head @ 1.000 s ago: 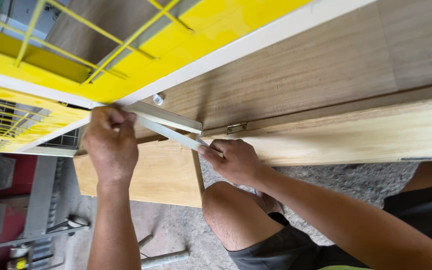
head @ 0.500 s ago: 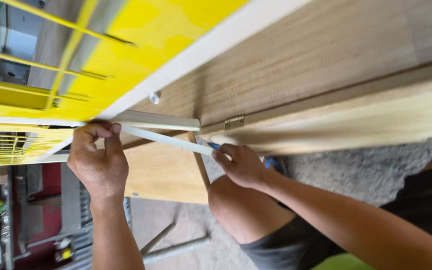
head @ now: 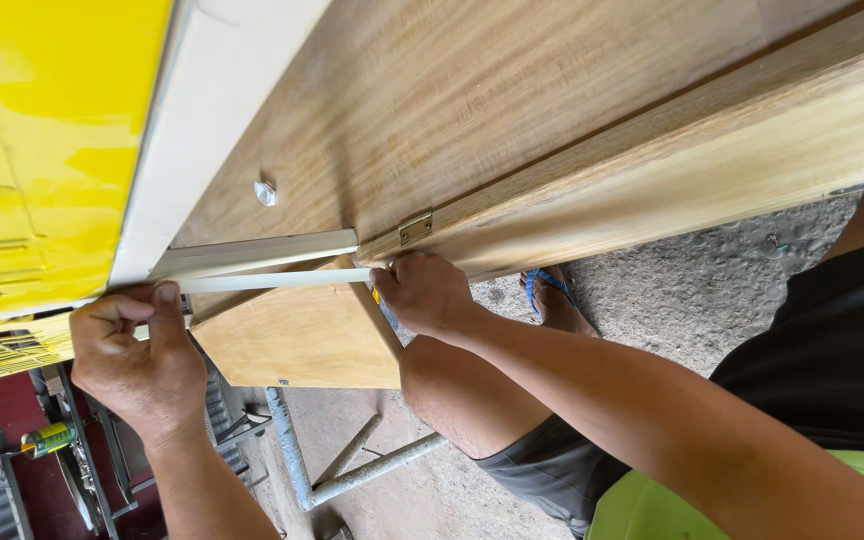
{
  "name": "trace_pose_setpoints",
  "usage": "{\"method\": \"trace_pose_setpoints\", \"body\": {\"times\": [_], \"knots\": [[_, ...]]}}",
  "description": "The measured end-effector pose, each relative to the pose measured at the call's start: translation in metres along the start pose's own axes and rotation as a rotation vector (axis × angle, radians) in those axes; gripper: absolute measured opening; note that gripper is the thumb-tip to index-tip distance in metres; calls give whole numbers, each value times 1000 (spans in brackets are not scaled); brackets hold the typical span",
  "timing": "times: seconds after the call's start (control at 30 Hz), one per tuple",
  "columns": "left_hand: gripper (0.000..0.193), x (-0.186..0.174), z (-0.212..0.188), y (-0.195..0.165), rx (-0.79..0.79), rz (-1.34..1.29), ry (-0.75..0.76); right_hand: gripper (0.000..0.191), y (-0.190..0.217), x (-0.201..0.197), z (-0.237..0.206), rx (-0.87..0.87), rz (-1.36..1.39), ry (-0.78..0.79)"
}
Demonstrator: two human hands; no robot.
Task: The person kneels on the floor and applies masking tape along the seams and edges of yellow-painted wooden cabinet frames. They pull strips of tape from a roll by hand, press each strip along the vertical and horizontal joints between panels, and smooth it down with their fingers, working across several frame sections.
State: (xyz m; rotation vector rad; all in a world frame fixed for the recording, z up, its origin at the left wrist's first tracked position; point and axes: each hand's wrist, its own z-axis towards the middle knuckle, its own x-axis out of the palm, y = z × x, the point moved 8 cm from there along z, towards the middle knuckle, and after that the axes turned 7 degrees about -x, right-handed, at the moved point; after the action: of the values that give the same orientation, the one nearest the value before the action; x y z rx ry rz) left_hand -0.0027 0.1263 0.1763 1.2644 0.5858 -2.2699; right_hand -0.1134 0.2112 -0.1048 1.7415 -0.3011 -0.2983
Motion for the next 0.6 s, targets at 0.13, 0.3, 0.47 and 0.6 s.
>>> {"method": "trace_pose_setpoints", "body": {"times": [0.13,0.3,0.47,0.6], "knots": [[25,2,4,-5,-6,-36,16,54,0,3,0,34,35,26],[25,3,12,-17,2,60,-21,55,1,5,3,48,25,66],[25,-1,16,-23,-96,47,-27,55,7,-1,5,4,-9,31],[25,-2,18,-30,-73,65,-42,57,7,0,5,31,6,55]]}}
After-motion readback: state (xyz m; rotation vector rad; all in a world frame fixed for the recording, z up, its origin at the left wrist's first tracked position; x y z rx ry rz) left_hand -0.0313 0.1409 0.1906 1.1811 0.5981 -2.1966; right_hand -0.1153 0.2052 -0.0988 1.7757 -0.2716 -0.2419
